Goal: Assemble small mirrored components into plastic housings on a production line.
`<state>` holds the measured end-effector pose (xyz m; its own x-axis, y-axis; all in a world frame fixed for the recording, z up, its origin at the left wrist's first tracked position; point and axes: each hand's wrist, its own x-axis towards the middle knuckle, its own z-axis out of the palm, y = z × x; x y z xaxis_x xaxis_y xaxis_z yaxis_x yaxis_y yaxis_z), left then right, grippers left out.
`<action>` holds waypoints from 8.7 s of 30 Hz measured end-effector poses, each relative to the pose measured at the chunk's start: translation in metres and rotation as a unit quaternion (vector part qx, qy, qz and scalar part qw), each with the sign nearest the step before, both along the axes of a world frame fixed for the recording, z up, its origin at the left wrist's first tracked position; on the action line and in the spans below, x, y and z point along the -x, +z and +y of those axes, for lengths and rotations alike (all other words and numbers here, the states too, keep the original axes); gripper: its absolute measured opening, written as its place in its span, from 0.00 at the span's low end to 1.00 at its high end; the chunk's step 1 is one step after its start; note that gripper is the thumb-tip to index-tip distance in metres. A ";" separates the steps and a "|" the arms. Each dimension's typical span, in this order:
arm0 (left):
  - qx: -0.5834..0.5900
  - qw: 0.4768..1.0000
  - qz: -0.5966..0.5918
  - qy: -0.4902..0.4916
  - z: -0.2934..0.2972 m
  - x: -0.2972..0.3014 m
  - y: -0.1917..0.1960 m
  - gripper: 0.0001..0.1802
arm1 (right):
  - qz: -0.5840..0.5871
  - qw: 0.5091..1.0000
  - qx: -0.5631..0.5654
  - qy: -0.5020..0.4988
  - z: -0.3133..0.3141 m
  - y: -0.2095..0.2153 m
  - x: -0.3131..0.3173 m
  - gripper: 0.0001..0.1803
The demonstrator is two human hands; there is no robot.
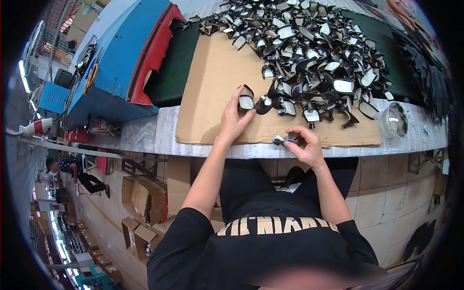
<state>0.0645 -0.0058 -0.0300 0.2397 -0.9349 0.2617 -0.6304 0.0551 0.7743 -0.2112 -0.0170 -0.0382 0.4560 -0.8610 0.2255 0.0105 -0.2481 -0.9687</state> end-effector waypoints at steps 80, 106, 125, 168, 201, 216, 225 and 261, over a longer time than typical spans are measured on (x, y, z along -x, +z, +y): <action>-0.032 0.973 0.225 -0.030 0.166 0.093 0.048 0.36 | 0.072 0.963 0.232 -0.119 0.078 0.066 0.001 0.19; -0.276 0.951 -0.121 0.068 0.209 -0.003 0.080 0.36 | 0.012 0.994 0.026 -0.105 0.033 0.026 0.016 0.17; 0.095 0.944 -0.305 0.077 0.025 0.015 0.004 0.29 | -0.090 0.987 -0.135 -0.015 0.016 -0.005 0.024 0.16; -0.066 0.844 0.527 -0.073 0.152 0.069 0.068 0.26 | 0.005 0.991 0.122 -0.053 0.082 0.092 0.013 0.21; -0.118 0.807 0.577 -0.047 0.162 0.075 0.059 0.25 | 0.044 0.980 0.175 -0.082 0.075 0.080 0.012 0.18; -0.130 0.817 0.560 -0.040 0.160 0.077 0.055 0.25 | 0.052 0.985 0.131 -0.098 0.077 0.074 0.012 0.17; -0.118 0.774 0.621 -0.024 0.160 0.071 0.047 0.25 | 0.102 0.967 0.180 -0.148 0.066 0.057 0.011 0.17; -0.126 0.806 0.576 0.060 0.173 0.020 0.041 0.22 | 0.034 0.994 0.026 -0.099 0.022 0.026 0.002 0.15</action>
<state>0.0449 0.1670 0.0109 0.2804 -0.8761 -0.3921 0.5242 -0.2024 0.8272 -0.2136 0.0048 -0.0125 0.2943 -0.9233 0.2469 -0.1081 -0.2889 -0.9513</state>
